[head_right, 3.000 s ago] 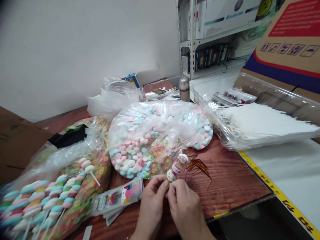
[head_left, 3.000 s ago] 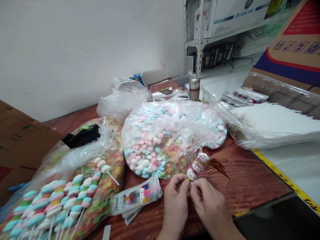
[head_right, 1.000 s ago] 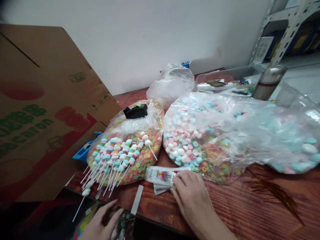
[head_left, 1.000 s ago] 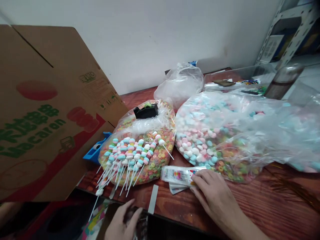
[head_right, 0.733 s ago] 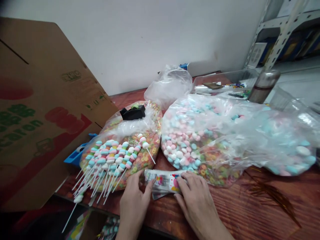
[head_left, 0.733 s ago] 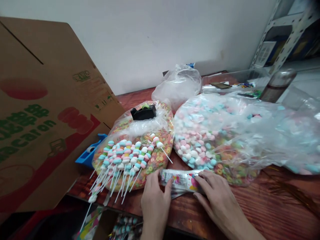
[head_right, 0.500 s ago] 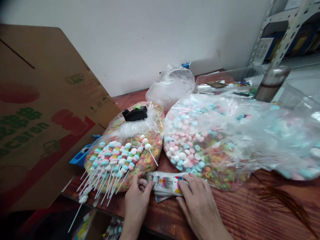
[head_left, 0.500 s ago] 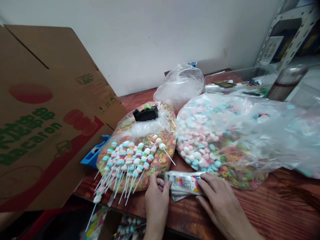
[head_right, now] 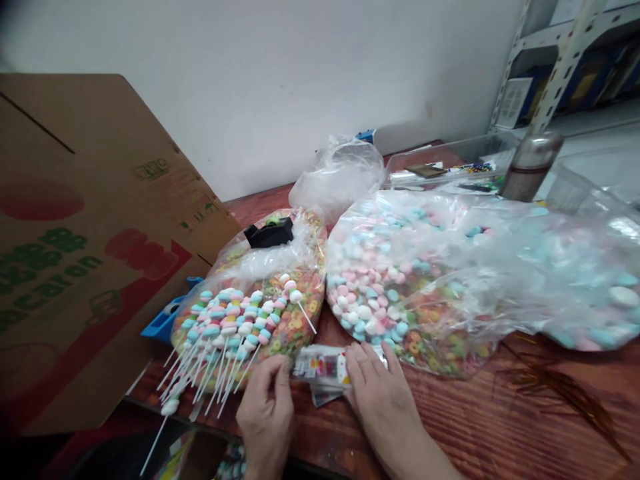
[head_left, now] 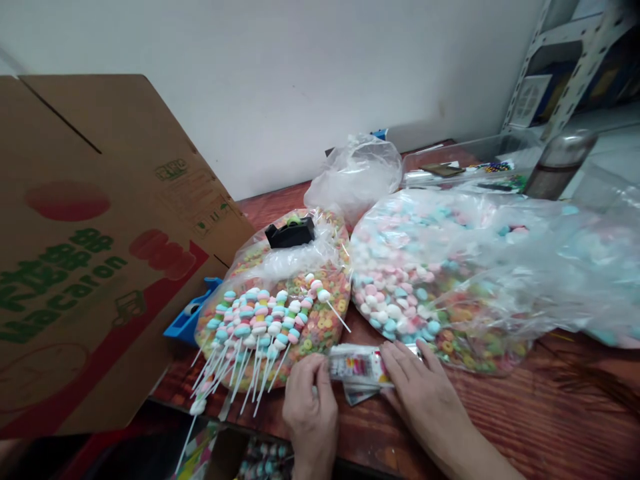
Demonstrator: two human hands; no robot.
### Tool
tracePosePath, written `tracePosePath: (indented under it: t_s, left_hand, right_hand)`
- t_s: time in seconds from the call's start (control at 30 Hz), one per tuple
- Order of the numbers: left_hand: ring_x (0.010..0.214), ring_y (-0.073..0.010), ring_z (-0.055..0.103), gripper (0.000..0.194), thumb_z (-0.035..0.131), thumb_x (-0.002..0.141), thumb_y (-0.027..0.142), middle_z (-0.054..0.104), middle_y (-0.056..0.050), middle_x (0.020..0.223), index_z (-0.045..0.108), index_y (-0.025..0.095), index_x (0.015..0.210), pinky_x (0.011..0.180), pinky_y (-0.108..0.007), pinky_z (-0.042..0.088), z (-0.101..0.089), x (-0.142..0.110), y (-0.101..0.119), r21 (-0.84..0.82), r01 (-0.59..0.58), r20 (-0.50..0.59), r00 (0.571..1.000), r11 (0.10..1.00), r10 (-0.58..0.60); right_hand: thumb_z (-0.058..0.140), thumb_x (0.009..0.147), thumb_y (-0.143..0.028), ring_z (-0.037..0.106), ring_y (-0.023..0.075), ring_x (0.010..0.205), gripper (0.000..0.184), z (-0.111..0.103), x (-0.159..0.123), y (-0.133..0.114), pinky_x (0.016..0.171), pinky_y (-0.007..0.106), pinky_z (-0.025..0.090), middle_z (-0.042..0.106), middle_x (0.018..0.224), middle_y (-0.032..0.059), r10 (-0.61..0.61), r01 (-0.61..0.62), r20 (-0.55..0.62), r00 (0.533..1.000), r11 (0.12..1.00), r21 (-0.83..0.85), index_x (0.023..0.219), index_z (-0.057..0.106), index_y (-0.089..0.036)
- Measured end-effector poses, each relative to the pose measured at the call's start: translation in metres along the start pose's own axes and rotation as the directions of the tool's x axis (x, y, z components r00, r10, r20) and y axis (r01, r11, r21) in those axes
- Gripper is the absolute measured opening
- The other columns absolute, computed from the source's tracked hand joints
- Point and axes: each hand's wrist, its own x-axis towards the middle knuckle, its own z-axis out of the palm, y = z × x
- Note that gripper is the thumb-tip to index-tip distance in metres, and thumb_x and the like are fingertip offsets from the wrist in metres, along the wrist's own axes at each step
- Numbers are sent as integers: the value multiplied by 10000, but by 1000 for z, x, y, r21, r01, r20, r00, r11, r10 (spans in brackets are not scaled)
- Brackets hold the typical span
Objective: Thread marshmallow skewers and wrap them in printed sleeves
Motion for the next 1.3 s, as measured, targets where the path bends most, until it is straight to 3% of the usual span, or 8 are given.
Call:
tracePosePath:
  t_s: [0.17, 0.33, 0.5, 0.63, 0.83, 0.97, 1.13, 1.3]
  left_hand:
    - [701, -147, 638, 232, 710, 791, 435, 684, 4, 777, 644, 221, 850, 666, -230, 515, -16, 20, 1, -584, 447, -15, 828, 677, -560]
    - [756, -179, 686, 334, 842, 656, 373, 738, -55, 874, 660, 183, 863, 646, -247, 565, -22, 32, 21, -833, 501, 299, 764, 235, -571]
    - [709, -153, 698, 377, 897, 578, 281, 754, -44, 835, 692, 177, 876, 653, -221, 582, -6, 29, 42, -833, 552, 432, 686, 32, -585]
    - [715, -146, 702, 309, 882, 615, 255, 761, -40, 853, 700, 191, 857, 672, -217, 576, 9, 23, 52, -826, 564, 472, 672, -19, -571]
    - [958, -280, 683, 486, 788, 587, 639, 747, -76, 930, 752, 243, 867, 826, -382, 563, 30, -16, 69, -687, 625, 725, 622, -371, -296]
    - [985, -268, 657, 435, 851, 618, 465, 726, -89, 975, 762, 226, 971, 949, -415, 485, 44, -26, 92, -669, 689, 743, 610, -278, -276]
    - [680, -149, 611, 269, 877, 607, 303, 661, -23, 706, 695, 142, 722, 673, -262, 510, 52, -11, 106, -695, 718, 642, 594, -42, -485]
    - [471, -53, 423, 388, 900, 581, 359, 506, 56, 536, 595, 136, 666, 454, -172, 383, 66, -11, 102, -646, 696, 733, 448, -314, -512]
  right_hand:
    - [758, 767, -274, 615, 342, 1146, 578, 2, -3, 7, 1121, 550, 259, 680, 1236, 177, 15, -16, 61, 998, 1000, 26, 1282, 564, -99]
    - [776, 741, -363, 221, 375, 1458, 1089, -32, 5, -1, 1118, 577, 319, 258, 1590, 189, 179, -250, 222, 959, 902, 352, 1563, 93, -156]
    - [773, 741, -494, 537, 314, 1277, 1078, -55, 24, -8, 1009, 446, 476, 435, 1498, 189, 260, -575, 517, 816, 266, 774, 1555, 131, -204]
    - [720, 808, -495, 676, 233, 1023, 512, -65, 29, -10, 922, 340, 508, 714, 1157, 94, 263, -551, 562, 784, -122, 826, 1221, 626, -206]
    - [674, 867, -432, 649, 177, 830, 266, -75, 26, -3, 771, 257, 512, 750, 929, 40, 474, -543, 478, 739, 0, 840, 994, 739, -208]
    - [620, 895, -439, 650, 213, 870, 295, -83, 22, 4, 790, 279, 506, 738, 928, 54, 417, -583, 467, 780, 209, 785, 999, 735, -188]
    - [533, 932, -462, 609, 181, 728, 362, -90, 12, 7, 677, 237, 474, 660, 732, 19, 402, -555, 392, 828, 483, 677, 788, 698, -174]
    - [407, 981, -490, 560, 156, 593, 485, -95, 4, 8, 572, 230, 439, 567, 606, -1, 453, -516, 266, 851, 631, 579, 647, 608, -200]
